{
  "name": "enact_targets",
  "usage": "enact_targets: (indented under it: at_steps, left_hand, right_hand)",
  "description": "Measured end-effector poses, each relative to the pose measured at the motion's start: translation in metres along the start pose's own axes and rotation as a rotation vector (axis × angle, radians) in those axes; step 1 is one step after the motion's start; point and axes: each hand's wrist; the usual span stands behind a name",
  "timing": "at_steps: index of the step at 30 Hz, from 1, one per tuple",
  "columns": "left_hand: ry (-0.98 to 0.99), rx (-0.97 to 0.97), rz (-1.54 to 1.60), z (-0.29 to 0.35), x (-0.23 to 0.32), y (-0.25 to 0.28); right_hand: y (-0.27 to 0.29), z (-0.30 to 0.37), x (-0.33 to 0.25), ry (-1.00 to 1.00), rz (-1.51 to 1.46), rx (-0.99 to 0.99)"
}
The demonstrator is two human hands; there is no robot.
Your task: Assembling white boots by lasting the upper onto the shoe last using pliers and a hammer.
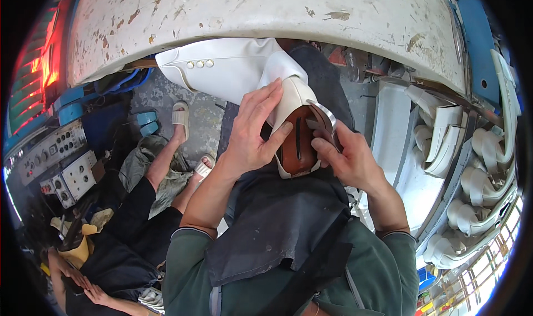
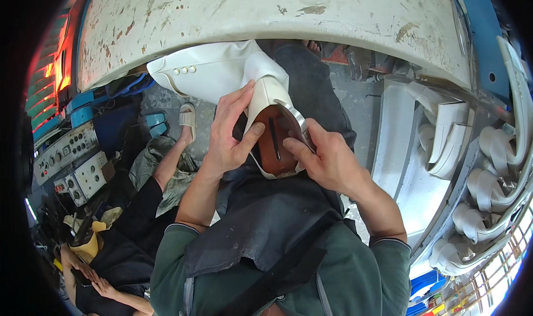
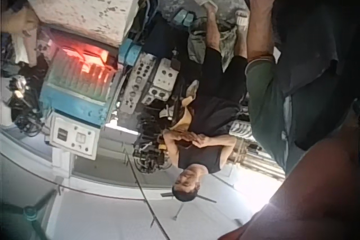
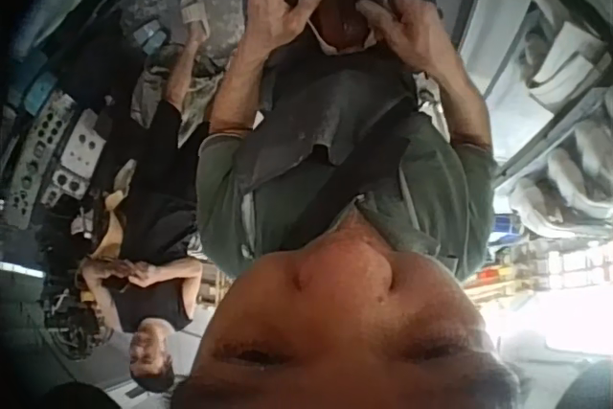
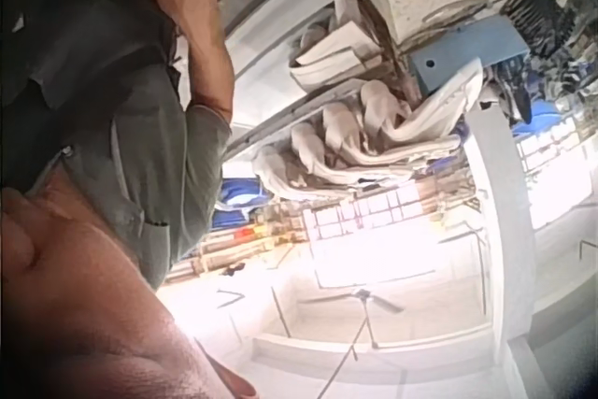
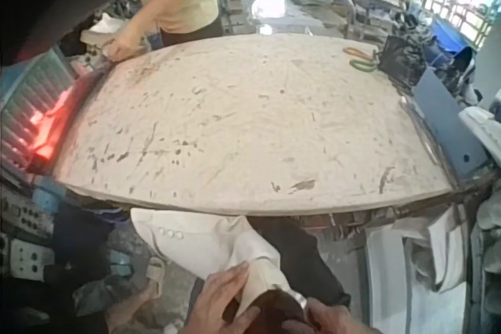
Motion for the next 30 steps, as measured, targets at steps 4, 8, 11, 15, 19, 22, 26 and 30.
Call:
enact_targets:
  at_steps: [4, 8, 11, 15, 19, 22, 26, 30]
  left_hand:
    - [0.068, -0.026, -0.005, -0.002, 0.004, 0.000]
    - [0.174, -0.124, 0.069, -0.008, 0.011, 0.003]
    - [0.228, -0.255, 0.246, -0.019, 0.002, 0.023]
    - [0.509, -0.307, 0.313, -0.055, 0.011, 0.022]
    - [0.303, -0.452, -0.038, -0.062, 0.022, 0.030]
    - [0.238, -0.502, -0.242, -0.053, 0.031, 0.030]
    - [0.119, -0.335, -0.231, -0.028, 0.011, 0.026]
    - [0.463, 0.079, 0.698, 0.051, 0.022, -0.001]
  right_hand:
    - [-0.014, -0.001, 0.004, 0.103, 0.218, 0.174]
    - [-0.019, 0.007, 0.006, 0.150, 0.384, 0.251]
    - [-0.025, 0.010, 0.000, 0.198, 0.464, 0.301]
    - [-0.027, 0.009, -0.001, 0.151, 0.456, 0.278]
    - [-0.001, 0.023, -0.002, 0.154, 0.216, 0.045]
    - [0.001, 0.030, -0.003, 0.087, 0.100, 0.067]
    - [-0.016, 0.000, -0.010, 0.038, 0.231, 0.261]
    - [-0.028, -0.025, -0.001, 0.173, 0.182, 0.290]
Point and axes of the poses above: each hand's wrist, its own z-axis away from the middle knuckle, its own y-axis out of the back of the hand, x = y × z, and after that the axes turned 7 degrees about z, right-handed
